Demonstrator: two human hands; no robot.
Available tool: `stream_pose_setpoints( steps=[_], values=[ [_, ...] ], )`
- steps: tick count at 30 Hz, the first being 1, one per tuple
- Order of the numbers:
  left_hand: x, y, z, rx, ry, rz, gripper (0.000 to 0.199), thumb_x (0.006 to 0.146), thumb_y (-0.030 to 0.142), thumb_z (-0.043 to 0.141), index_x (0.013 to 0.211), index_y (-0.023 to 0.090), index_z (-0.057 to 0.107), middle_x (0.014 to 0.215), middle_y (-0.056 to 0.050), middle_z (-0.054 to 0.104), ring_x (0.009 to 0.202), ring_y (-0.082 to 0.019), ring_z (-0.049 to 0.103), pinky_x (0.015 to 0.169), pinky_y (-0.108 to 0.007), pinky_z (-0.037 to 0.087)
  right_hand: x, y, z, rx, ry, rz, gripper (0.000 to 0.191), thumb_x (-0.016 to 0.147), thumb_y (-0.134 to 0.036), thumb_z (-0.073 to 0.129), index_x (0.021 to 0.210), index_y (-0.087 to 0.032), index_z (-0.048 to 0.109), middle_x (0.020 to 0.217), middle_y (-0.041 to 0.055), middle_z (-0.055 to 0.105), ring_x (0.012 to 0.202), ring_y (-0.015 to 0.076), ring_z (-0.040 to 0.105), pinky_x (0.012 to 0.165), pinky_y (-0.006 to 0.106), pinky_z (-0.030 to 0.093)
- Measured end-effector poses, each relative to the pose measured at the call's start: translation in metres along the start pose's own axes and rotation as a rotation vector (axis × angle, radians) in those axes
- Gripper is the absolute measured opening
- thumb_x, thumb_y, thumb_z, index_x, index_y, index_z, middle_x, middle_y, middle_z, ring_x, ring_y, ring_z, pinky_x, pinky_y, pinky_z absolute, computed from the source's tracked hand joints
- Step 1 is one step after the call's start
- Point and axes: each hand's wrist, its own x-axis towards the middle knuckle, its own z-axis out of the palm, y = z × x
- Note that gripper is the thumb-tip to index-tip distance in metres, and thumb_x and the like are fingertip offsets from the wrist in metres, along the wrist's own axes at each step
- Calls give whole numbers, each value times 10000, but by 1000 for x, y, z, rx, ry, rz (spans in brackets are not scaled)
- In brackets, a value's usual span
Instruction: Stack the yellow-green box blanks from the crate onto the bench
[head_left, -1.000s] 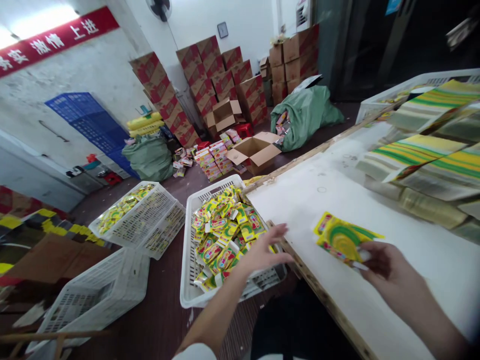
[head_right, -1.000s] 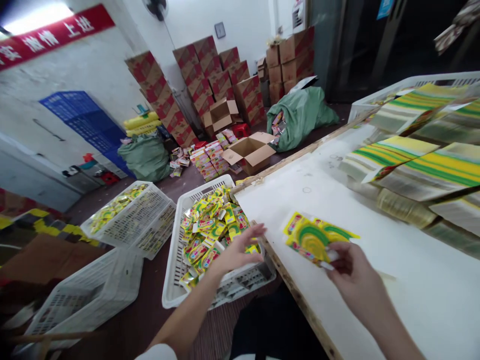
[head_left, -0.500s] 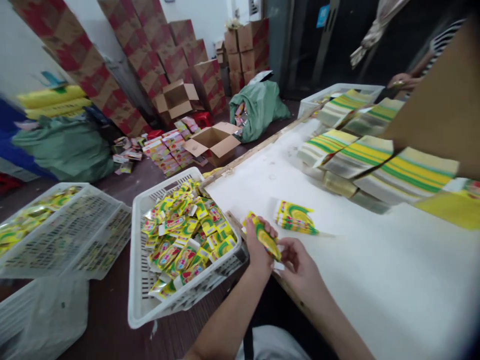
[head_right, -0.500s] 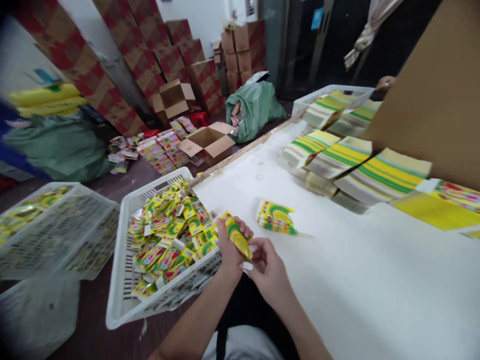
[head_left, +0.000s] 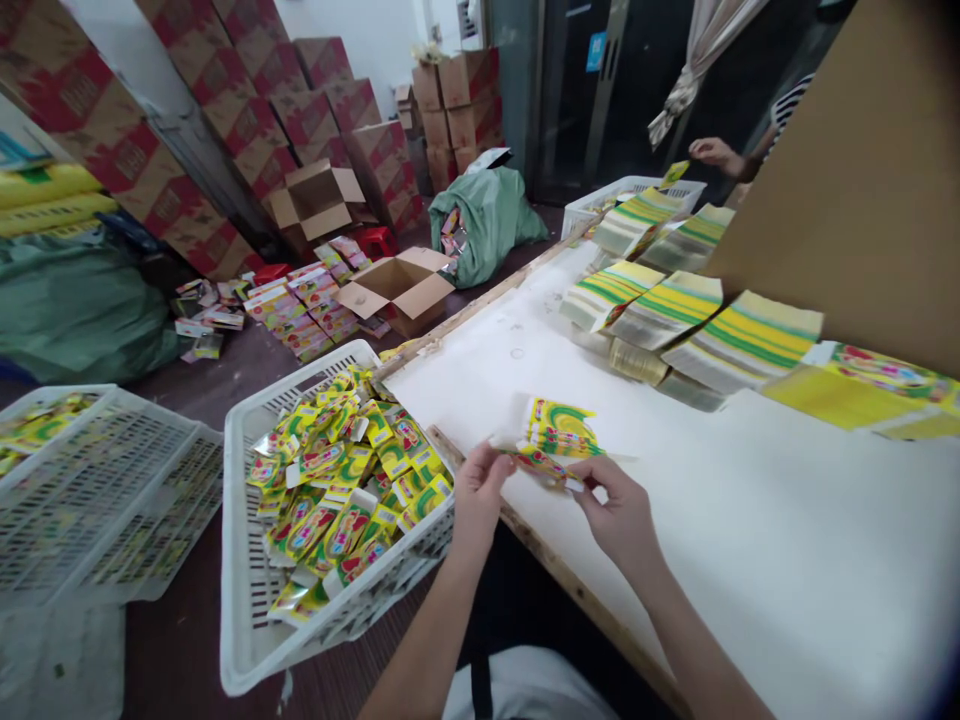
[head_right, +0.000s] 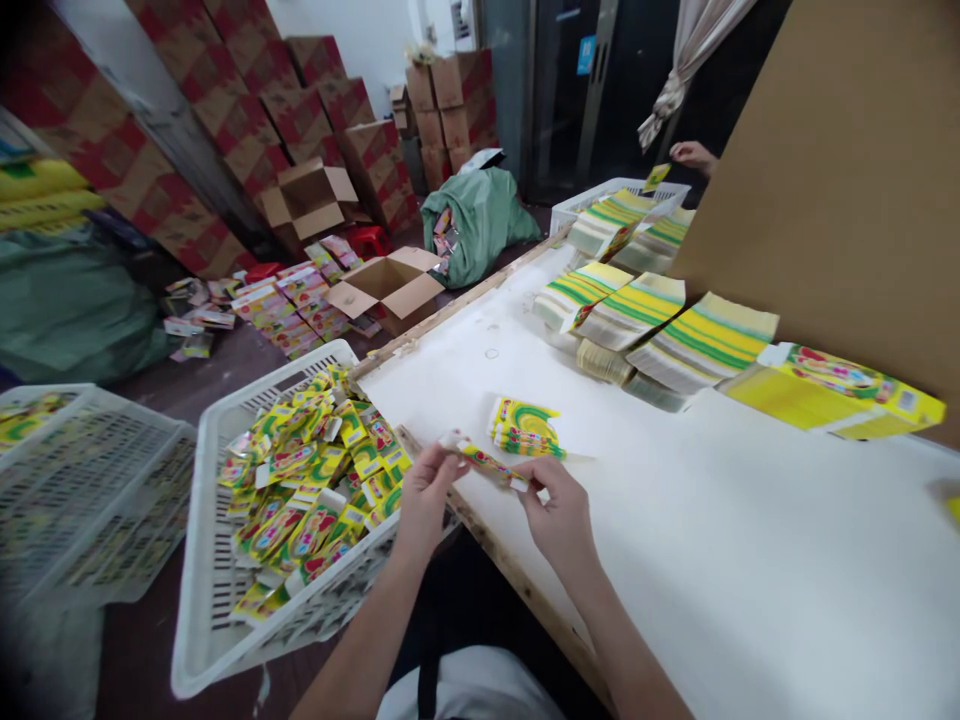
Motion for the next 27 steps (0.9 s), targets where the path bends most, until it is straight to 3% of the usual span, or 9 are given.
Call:
stream_pose_setpoints(
  steps=[4, 6, 8, 12, 14, 17, 19, 23, 27],
  values=[
    [-3, 43, -10, 571, -150, 293, 699, 667, 330, 656, 1278, 234, 330, 1328, -90, 383, 1223, -243, 343, 1008, -406, 275, 1, -3, -13, -363, 36, -277, 286, 753, -68, 479, 841, -277, 653, 774, 34, 588, 825, 212, 524, 787, 413, 410],
    [-4, 49, -8, 788, -328, 306, 875, 540, 354, 743, 1295, 248, 313, 1319, -92, 393, 1218, -280, 339, 1008, -427, 270, -1, -7, -13, -383, -48, -404, 317, 760, -65, 489, 846, -320, 657, 758, 11, 589, 883, 202, 538, 905, 442, 352],
    [-5, 43, -4, 874, -482, 224, 851, 509, 348, 757, 1259, 257, 364, 1197, -87, 510, 1097, -290, 464, 920, -422, 366, -5, -11, -9, -303, -51, -447, 313, 755, -97, 516, 894, -346, 645, 824, 3, 587, 1000, 211, 517, 991, 461, 278],
    [-10, 13, 5, 871, -481, 119, 620, 591, 342, 698, 1148, 246, 442, 989, -61, 603, 892, -261, 574, 765, -369, 443, -10, -9, 5, 92, 223, -60, 577, 733, -267, 572, 1274, -273, 371, 1275, 87, 408, 1222, 288, 342, 993, 505, 294],
    [-15, 4, 9, 867, -468, 164, 671, 590, 330, 698, 1184, 243, 397, 1024, -66, 585, 929, -263, 560, 795, -369, 429, -11, -6, 11, 379, 128, 207, 610, 755, -310, 546, 1310, -236, 305, 1337, 107, 370, 1214, 274, 375, 964, 475, 355],
    [-22, 0, 12, 858, -535, 239, 713, 626, 279, 663, 1247, 250, 312, 1092, -72, 541, 998, -252, 527, 846, -364, 404, -11, -5, 17, 703, -203, 464, 422, 784, -341, 508, 1189, -227, 481, 1272, 85, 485, 1150, 251, 469, 920, 424, 423],
    [-24, 1, 12, 861, -557, 265, 684, 639, 262, 644, 1236, 253, 309, 1102, -73, 518, 995, -244, 523, 836, -357, 408, -10, -5, 18, 773, -260, 501, 377, 781, -372, 516, 1130, -231, 540, 1234, 71, 530, 1132, 246, 490, 904, 407, 443],
    [-22, 0, 8, 904, -539, 272, 553, 628, 223, 621, 1126, 254, 381, 1035, -57, 527, 900, -233, 549, 770, -345, 428, -13, -4, 20, 645, -145, 447, 424, 794, -371, 497, 1200, -248, 492, 1220, 45, 548, 1152, 240, 473, 927, 422, 426],
    [-17, -5, 7, 859, -552, 209, 608, 599, 140, 587, 1153, 244, 361, 934, -45, 560, 825, -223, 572, 731, -332, 444, -18, -10, 16, 366, -252, 156, 591, 766, -211, 507, 1326, -263, 326, 1325, 40, 444, 1220, 238, 393, 983, 439, 365]
  ],
)
